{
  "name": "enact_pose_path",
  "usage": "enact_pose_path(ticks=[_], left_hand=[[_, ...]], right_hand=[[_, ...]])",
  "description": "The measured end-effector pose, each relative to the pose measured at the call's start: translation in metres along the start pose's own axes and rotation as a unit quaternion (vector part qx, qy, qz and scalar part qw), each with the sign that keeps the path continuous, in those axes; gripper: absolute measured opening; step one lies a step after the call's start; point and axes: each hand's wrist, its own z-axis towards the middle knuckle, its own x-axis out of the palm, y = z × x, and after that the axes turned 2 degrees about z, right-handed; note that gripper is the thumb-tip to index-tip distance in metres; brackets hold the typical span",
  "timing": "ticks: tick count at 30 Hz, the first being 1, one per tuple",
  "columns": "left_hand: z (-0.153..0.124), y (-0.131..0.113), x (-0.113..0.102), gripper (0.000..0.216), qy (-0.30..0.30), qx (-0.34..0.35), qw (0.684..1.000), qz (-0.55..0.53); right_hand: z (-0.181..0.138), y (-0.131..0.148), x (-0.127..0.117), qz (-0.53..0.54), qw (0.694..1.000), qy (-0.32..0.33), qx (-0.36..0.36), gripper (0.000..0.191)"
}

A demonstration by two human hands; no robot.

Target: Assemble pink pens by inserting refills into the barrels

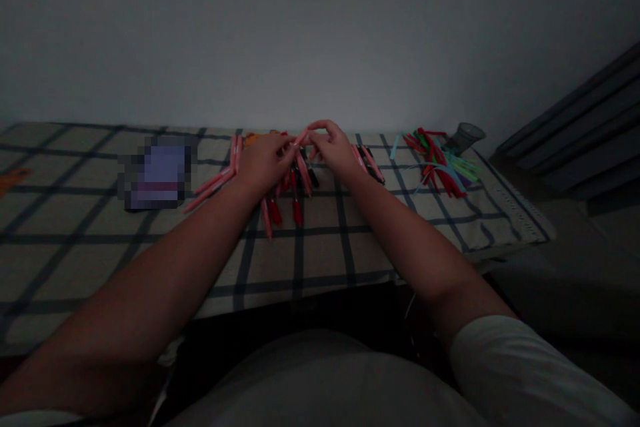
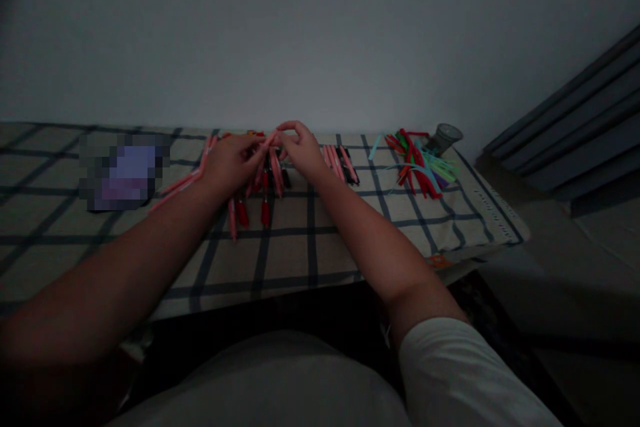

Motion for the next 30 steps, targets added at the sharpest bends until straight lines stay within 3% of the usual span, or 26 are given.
enact_pose_path(ticks=[4, 8, 14, 23, 30], left_hand=[[0.0, 0.003, 0.001, 0.05, -0.015, 0.034, 0.999, -0.01], [0.002, 0.005, 0.001, 0.048, -0.016, 0.047, 0.999, -0.02], [0.004, 0.008, 0.003, 0.045, -0.021, 0.062, 0.997, -0.039], [-0.001, 0.001, -0.001, 0.041, -0.014, -0.008, 0.999, -0.037], [0.001, 0.0, -0.003, 0.036, -0.001, -0.022, 1.0, -0.017]], right_hand=[[0.001, 0.002, -0.003, 0.03, 0.999, -0.032, 0.012, 0.039], [-0.003, 0.009, -0.004, 0.018, 0.997, -0.065, 0.024, 0.047], [-0.007, 0.014, -0.004, -0.038, 0.999, -0.021, 0.024, 0.058], [-0.011, 0.027, 0.001, -0.014, 0.998, -0.006, 0.069, 0.05], [-0.013, 0.026, -0.003, -0.073, 0.995, -0.014, 0.064, 0.058]])
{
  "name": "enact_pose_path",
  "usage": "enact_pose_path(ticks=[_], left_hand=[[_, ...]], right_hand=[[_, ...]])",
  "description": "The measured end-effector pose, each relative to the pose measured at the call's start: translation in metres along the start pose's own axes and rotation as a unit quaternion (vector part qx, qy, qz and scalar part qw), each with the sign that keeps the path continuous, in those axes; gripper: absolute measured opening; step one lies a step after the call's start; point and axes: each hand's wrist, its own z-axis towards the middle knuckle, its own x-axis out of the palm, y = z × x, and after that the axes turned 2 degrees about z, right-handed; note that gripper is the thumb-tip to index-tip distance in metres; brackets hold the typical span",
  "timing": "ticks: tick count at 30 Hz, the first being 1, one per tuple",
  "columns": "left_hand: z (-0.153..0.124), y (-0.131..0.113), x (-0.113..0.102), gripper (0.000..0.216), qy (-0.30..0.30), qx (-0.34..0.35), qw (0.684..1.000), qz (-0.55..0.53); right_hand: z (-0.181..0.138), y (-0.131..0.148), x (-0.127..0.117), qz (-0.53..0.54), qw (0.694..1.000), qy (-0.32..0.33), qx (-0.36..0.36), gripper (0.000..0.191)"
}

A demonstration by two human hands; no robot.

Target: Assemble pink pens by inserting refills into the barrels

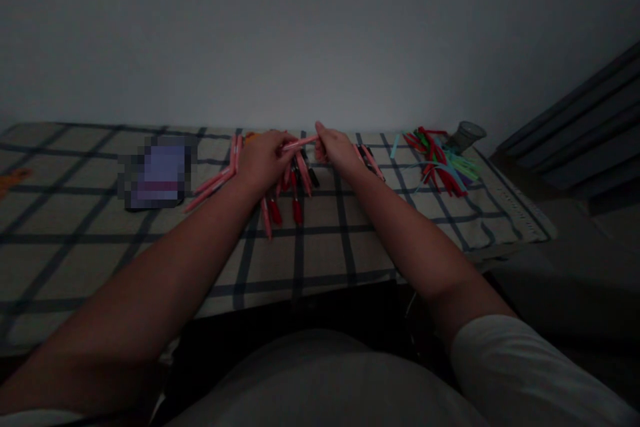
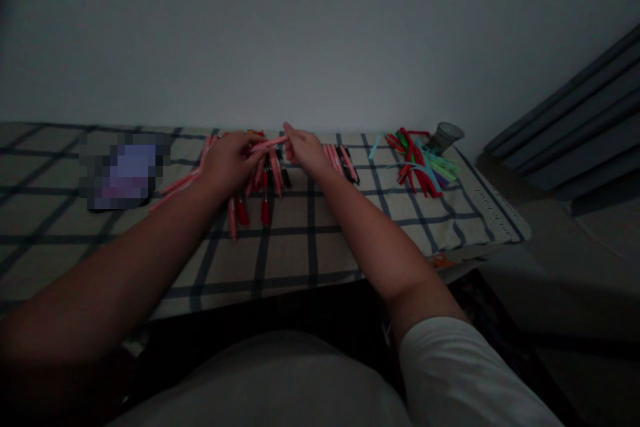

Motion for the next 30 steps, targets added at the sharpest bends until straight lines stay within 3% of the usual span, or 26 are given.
enact_pose_path(ticks=[4, 13, 30], left_hand=[[0.0, -0.001, -0.001, 0.035, 0.007, -0.008, 1.0, 0.002], [-0.001, -0.002, -0.002, 0.037, 0.009, 0.01, 1.0, 0.022], [0.001, 0.0, -0.002, 0.045, 0.021, 0.035, 0.999, 0.031]], right_hand=[[-0.003, 0.002, -0.002, -0.045, 0.999, 0.0, -0.01, 0.067], [-0.005, 0.007, -0.002, -0.022, 1.0, 0.015, -0.012, 0.067], [0.01, -0.012, -0.008, -0.026, 0.998, 0.023, -0.052, 0.068]])
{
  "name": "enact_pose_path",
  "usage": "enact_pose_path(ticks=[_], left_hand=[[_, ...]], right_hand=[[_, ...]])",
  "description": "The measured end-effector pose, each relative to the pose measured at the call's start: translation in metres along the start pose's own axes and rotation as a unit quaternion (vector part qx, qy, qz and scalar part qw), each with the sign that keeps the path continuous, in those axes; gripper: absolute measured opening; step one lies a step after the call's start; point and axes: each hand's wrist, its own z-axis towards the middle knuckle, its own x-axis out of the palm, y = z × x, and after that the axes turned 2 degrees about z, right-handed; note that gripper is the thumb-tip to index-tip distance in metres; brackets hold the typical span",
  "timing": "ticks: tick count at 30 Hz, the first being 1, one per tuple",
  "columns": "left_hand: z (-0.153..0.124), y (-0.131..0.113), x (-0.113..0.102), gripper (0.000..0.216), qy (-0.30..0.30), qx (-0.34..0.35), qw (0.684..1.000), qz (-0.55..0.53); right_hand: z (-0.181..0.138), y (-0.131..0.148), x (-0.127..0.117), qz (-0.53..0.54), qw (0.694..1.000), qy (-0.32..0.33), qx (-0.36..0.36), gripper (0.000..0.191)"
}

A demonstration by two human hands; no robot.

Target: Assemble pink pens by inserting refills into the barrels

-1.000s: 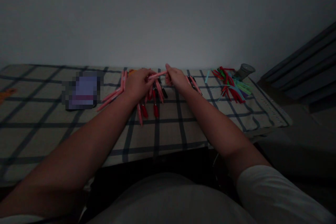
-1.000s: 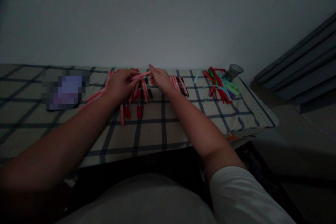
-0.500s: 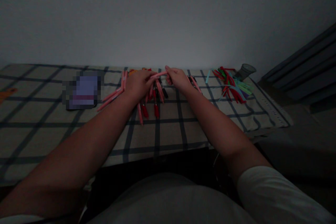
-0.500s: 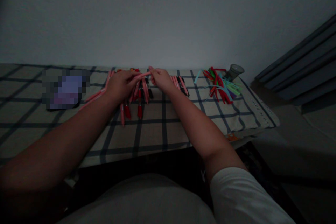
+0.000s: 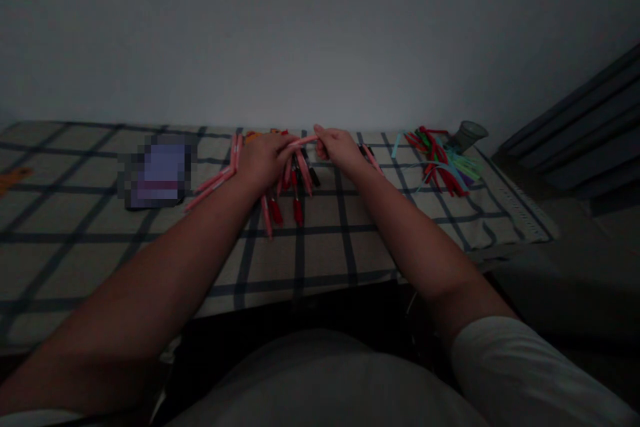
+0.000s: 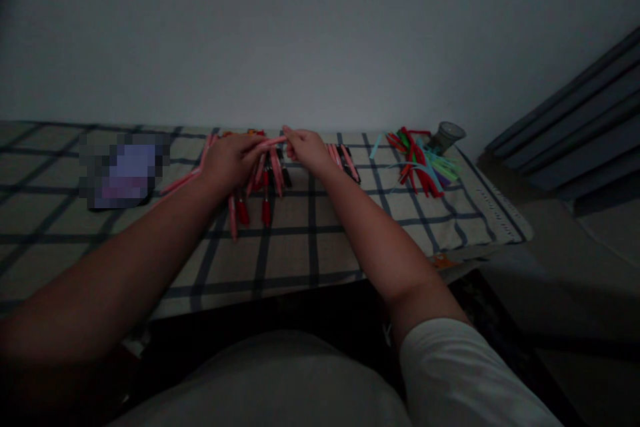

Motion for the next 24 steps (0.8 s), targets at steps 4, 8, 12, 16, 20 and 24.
enact_pose_path(ticks=[4, 8, 12, 16, 20, 24], left_hand=[[0.001, 0.001, 0.001, 0.043, -0.003, 0.012, 1.0, 0.012], [0.0, 0.001, 0.0, 0.043, -0.004, 0.015, 1.0, 0.02], [-0.001, 0.0, -0.002, 0.042, -0.005, 0.014, 1.0, 0.017], [-0.002, -0.002, -0.002, 0.04, -0.014, 0.005, 1.0, 0.014], [-0.002, -0.001, -0.001, 0.038, -0.018, -0.007, 1.0, 0.004], [-0.001, 0.001, 0.0, 0.039, -0.02, -0.012, 1.0, 0.004]], right_hand=[[0.002, -0.003, 0.0, -0.001, 1.0, -0.006, -0.005, 0.068], [0.001, -0.002, 0.0, -0.003, 1.0, -0.009, -0.005, 0.067], [-0.003, 0.005, 0.001, 0.011, 1.0, -0.002, 0.008, 0.068], [-0.009, 0.013, 0.003, 0.013, 0.999, 0.009, 0.034, 0.068], [-0.011, 0.013, 0.003, -0.007, 0.999, 0.013, 0.031, 0.069], [-0.009, 0.01, 0.001, -0.013, 0.999, 0.025, 0.022, 0.069]])
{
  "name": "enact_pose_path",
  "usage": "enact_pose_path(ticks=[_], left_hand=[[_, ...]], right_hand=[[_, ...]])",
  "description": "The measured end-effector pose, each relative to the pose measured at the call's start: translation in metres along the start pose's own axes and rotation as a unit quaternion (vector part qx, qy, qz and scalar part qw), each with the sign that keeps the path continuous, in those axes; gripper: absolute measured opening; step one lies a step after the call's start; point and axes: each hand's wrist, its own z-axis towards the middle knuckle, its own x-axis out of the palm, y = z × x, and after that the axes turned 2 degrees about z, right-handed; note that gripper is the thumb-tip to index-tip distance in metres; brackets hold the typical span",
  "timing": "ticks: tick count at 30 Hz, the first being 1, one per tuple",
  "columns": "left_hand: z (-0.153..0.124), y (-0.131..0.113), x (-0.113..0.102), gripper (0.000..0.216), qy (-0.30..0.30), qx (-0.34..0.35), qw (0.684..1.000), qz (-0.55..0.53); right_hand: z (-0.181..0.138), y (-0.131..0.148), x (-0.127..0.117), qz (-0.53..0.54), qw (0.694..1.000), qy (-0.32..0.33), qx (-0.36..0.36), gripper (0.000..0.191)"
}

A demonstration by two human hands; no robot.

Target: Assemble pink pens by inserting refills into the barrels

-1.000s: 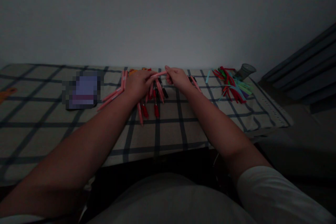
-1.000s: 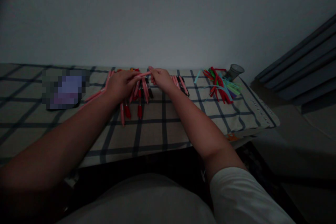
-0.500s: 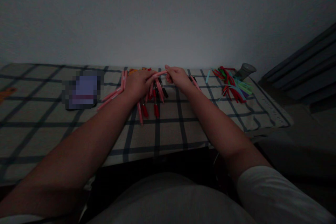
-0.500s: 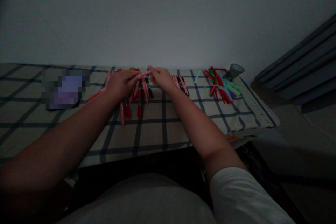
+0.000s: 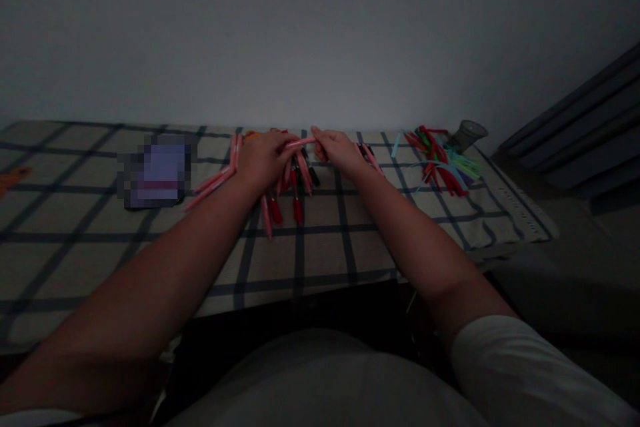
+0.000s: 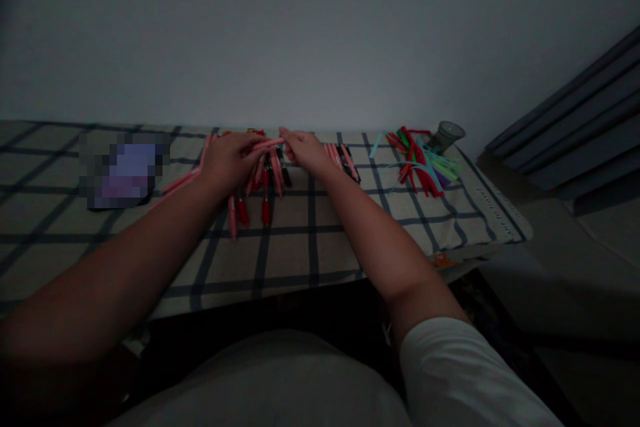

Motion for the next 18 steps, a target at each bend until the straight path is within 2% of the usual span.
enact_pose_path(ticks=[9, 18], left_hand=[[-0.001, 0.0021, 0.003, 0.045, 0.004, 0.01, 1.0, 0.022], [0.0018, 0.0048, 0.0043, 0.05, 0.023, 0.026, 0.999, 0.014]], right_hand=[[-0.0003, 0.005, -0.0019, -0.001, 1.0, -0.002, -0.003, 0.06], [0.005, -0.0026, -0.0039, 0.032, 0.999, 0.024, 0.001, 0.045]])
